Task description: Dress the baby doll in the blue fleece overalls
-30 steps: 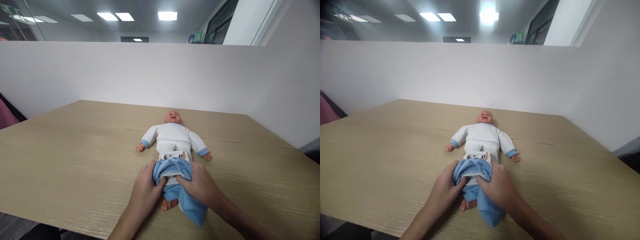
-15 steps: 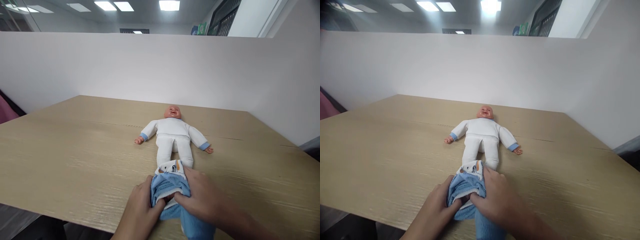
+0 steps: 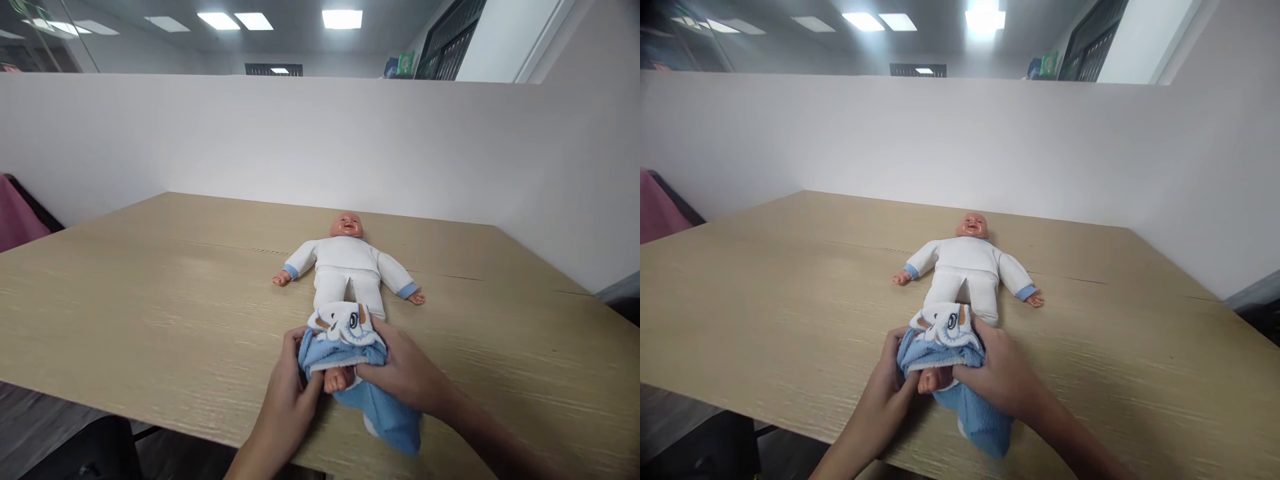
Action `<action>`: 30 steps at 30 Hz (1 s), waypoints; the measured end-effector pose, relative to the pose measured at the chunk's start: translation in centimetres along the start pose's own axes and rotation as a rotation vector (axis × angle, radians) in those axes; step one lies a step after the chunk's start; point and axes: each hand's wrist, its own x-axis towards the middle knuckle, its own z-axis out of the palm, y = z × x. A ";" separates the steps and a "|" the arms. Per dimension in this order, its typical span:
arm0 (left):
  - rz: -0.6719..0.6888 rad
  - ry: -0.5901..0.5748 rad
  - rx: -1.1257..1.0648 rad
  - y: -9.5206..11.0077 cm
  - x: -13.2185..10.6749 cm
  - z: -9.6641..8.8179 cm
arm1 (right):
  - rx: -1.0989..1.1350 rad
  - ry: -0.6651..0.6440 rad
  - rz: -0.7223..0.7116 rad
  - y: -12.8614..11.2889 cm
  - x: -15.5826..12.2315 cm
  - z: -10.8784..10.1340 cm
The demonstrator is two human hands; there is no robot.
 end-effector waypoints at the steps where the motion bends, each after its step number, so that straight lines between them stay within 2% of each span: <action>1: 0.031 0.018 0.023 -0.1 0.6 -0.3 | -0.009 0.011 -0.027 0.2 0.3 -0.2; 4: 0.084 0.005 0.065 -0.1 2.6 -1.4 | -0.044 0.004 -0.078 0.9 1.2 -0.9; 7: -0.001 -0.088 0.034 0.8 3.9 -2.9 | -0.004 -0.077 -0.073 2.2 1.5 -1.8; 11: -0.099 -0.239 -0.005 2.3 4.5 -4.9 | 0.194 -0.117 -0.033 4.2 1.3 -2.6; 15: -0.109 -0.394 0.029 2.9 4.4 -6.4 | 0.341 -0.077 -0.135 5.5 1.3 -2.4; 17: -0.098 -0.458 0.038 3.1 4.6 -6.7 | 0.465 -0.058 -0.093 5.9 1.2 -2.1; 20: -0.073 -0.406 0.105 4.0 5.6 -6.3 | 0.752 -0.048 0.105 6.4 1.0 -1.7; 22: 0.009 -0.351 0.240 5.3 6.9 -5.6 | 0.904 -0.027 0.173 6.6 0.9 -1.5; 23: 0.078 -0.361 0.321 6.1 7.7 -5.2 | 0.954 -0.019 0.176 6.6 0.9 -1.5; 25: 0.232 -0.463 0.478 7.7 9.8 -4.3 | 0.990 -0.009 0.157 6.6 1.0 -1.4; 27: 0.305 -0.611 0.574 9.1 12.4 -3.5 | 0.967 -0.008 0.144 6.5 1.1 -1.6; 28: 0.286 -0.700 0.575 9.5 13.6 -3.1 | 0.943 -0.023 0.133 6.5 1.2 -1.9; 30: 0.175 -0.919 0.439 10.1 16.0 -2.3 | 0.863 -0.090 0.085 6.6 1.3 -2.9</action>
